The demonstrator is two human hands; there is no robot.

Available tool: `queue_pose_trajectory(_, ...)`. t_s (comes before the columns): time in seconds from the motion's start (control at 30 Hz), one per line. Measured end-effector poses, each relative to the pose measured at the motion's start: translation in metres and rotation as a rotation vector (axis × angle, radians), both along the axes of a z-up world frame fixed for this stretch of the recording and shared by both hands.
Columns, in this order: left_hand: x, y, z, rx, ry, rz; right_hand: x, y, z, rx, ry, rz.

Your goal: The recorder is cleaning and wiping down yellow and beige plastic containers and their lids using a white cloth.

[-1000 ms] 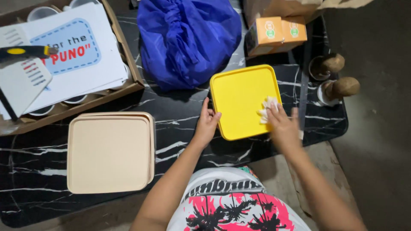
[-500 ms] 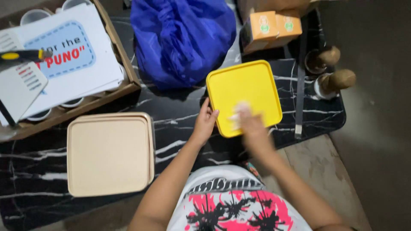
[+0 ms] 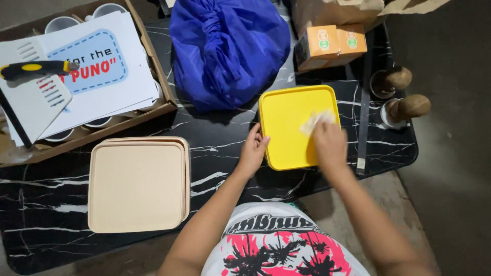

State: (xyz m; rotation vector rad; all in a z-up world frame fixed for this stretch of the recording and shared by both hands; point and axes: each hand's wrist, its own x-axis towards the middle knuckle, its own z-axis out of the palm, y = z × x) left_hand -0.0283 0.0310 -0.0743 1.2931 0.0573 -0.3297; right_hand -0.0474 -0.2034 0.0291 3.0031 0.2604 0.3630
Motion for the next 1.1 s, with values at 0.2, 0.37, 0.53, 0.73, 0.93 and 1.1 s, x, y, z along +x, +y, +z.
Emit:
queue_pose_trajectory(0.2,0.009,0.012,0.017,-0.142,0.076,-0.098,-0.001,0.07,0.048,0.815,0.318,0.119)
queue_pose_trajectory(0.37,-0.012,0.016,-0.01,-0.106,0.03,-0.173,0.05,0.092,0.068,0.394,0.099,0.658)
queue_pose_trajectory(0.53,-0.018,0.012,0.019,-0.043,0.137,-0.14,0.119,0.078,0.025,0.234,0.175,0.923)
queue_pose_trajectory(0.73,-0.019,0.007,0.021,0.033,0.061,-0.063,0.14,0.058,0.008,0.216,-0.07,0.633)
queue_pose_trajectory(0.93,-0.016,0.003,0.013,0.054,0.052,-0.084,0.108,-0.041,-0.002,0.213,-0.169,0.203)
queue_pose_trajectory(1.1,-0.009,0.001,0.021,-0.023,0.163,-0.144,0.041,-0.065,0.001,0.119,-0.119,0.013)
